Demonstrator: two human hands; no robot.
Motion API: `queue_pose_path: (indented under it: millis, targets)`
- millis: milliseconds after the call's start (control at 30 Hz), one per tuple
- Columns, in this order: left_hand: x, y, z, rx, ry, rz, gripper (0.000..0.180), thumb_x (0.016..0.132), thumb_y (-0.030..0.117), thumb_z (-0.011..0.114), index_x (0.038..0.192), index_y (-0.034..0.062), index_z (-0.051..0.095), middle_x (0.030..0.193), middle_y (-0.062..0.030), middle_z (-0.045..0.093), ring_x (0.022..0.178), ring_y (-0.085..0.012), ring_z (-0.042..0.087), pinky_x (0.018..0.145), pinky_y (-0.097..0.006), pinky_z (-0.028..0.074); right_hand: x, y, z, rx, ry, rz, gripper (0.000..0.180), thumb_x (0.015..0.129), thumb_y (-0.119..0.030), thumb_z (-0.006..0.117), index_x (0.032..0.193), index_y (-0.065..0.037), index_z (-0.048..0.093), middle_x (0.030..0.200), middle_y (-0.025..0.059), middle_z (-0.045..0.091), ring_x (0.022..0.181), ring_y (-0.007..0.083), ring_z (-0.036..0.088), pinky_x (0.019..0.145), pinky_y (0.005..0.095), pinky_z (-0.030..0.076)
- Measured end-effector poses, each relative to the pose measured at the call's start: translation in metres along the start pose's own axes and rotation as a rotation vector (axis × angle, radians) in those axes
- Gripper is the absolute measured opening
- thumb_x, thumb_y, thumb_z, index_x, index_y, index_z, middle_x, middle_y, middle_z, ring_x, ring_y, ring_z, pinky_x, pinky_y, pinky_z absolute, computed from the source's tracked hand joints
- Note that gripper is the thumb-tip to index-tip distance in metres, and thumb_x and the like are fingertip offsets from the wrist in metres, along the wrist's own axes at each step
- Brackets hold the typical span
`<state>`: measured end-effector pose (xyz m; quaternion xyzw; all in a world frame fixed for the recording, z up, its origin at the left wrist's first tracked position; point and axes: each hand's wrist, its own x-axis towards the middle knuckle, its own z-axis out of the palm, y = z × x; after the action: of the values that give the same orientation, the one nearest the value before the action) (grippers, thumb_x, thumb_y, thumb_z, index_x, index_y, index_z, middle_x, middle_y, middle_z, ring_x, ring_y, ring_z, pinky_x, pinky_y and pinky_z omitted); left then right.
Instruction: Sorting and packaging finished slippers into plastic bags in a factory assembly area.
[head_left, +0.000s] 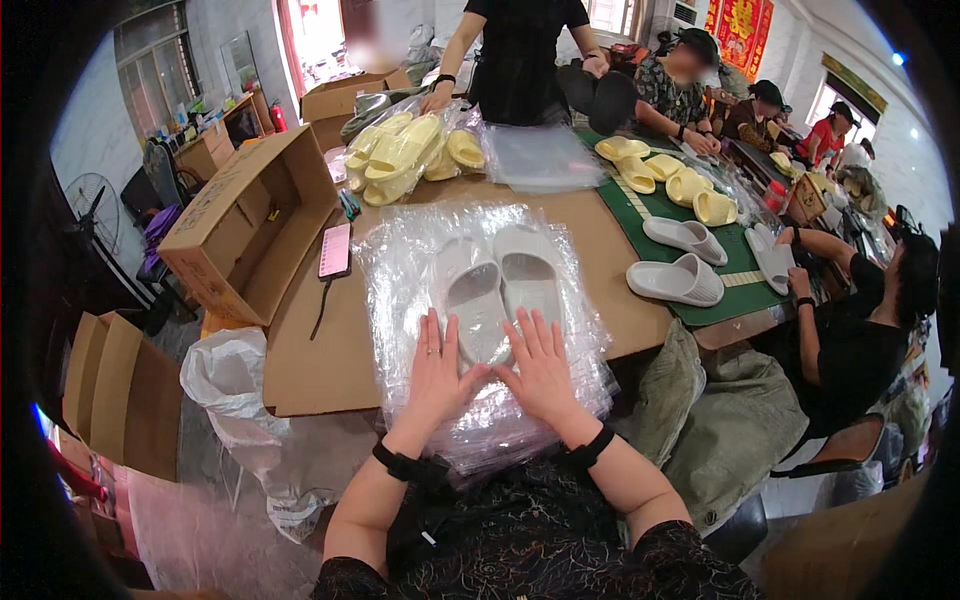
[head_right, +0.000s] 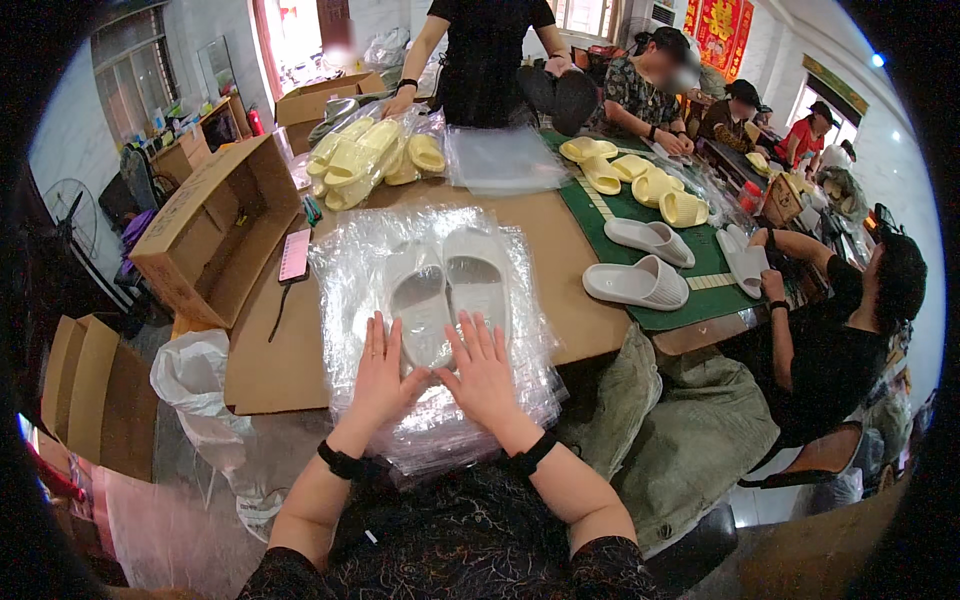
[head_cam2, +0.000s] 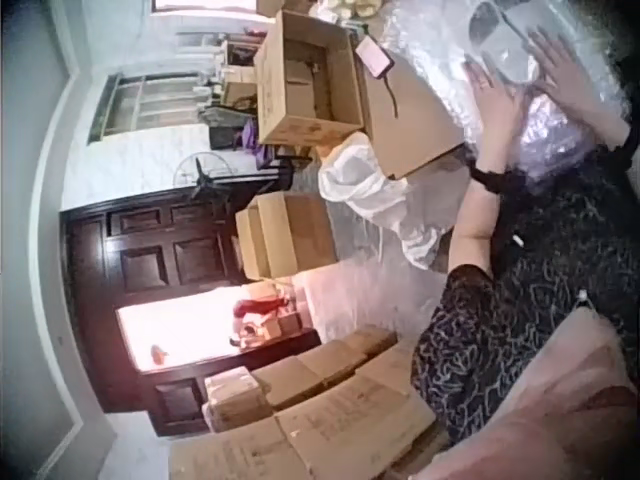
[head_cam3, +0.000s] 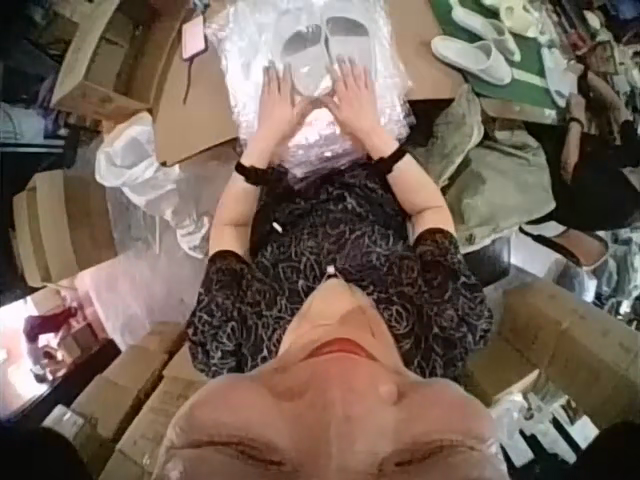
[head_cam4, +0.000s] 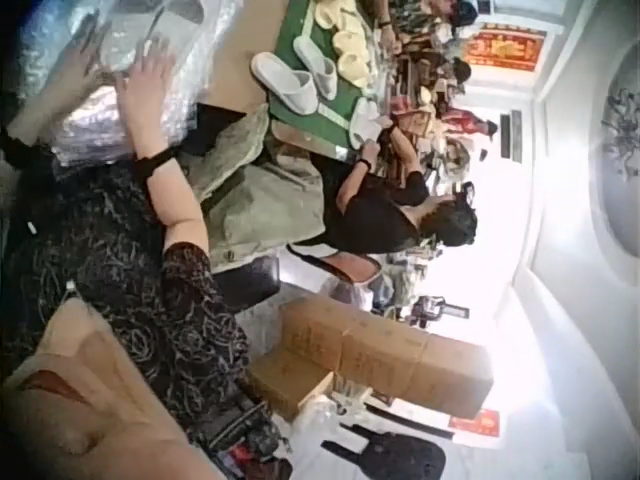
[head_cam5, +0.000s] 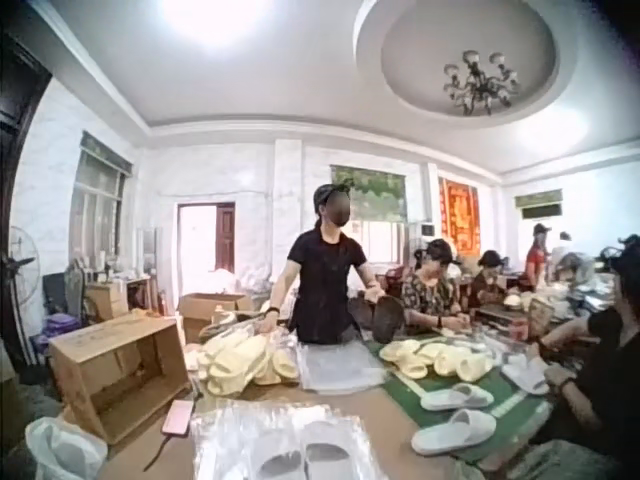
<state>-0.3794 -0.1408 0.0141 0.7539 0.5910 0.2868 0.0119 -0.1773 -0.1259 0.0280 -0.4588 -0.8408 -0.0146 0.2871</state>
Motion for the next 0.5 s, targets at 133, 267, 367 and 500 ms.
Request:
queue_pose_path:
  millis: [133,267,367,500]
  targets:
    - [-0.003,-0.004,0.005,0.078,-0.084,-0.05,0.098,0.088,0.058,0.06,0.155,0.0022,0.015,0.159,-0.0294,0.011,0.148,-0.0442,0.014,0.119,-0.051,0.018,-0.023,0.04,0.014,0.01,0.012,0.185,0.073,0.094,-0.048,0.055,0.145,0.001,0.038,0.157,0.0215,0.027,0.146,0.0387,0.022,0.119,0.0527,0.014]
    - [0.002,-0.003,0.0,0.089,-0.094,-0.053,0.097,0.089,0.06,0.056,0.156,0.0038,0.014,0.16,-0.0281,0.011,0.148,-0.0421,0.013,0.12,-0.049,0.016,-0.038,0.083,0.009,-0.043,-0.007,0.348,0.074,0.093,-0.049,0.055,0.145,0.001,0.039,0.156,0.0224,0.028,0.146,0.0393,0.021,0.119,0.0519,0.015]
    - [0.0,-0.007,-0.002,0.104,-0.144,-0.093,0.097,0.089,0.062,0.054,0.156,0.0047,0.014,0.16,-0.0273,0.011,0.149,-0.0411,0.012,0.12,-0.048,0.014,-0.025,0.07,-0.016,-0.271,0.082,0.345,0.068,0.091,-0.043,0.061,0.141,0.0,0.044,0.15,0.0225,0.037,0.141,0.0402,0.031,0.115,0.0522,0.025]
    - [-0.005,-0.003,-0.003,0.063,-0.124,-0.092,0.096,0.089,0.063,0.054,0.155,0.0035,0.017,0.159,-0.0282,0.013,0.148,-0.0422,0.013,0.12,-0.049,0.015,0.039,0.032,-0.047,0.06,0.414,0.149,0.044,0.085,-0.029,0.072,0.119,-0.003,0.06,0.118,0.0201,0.059,0.112,0.0378,0.053,0.096,0.0473,0.042]
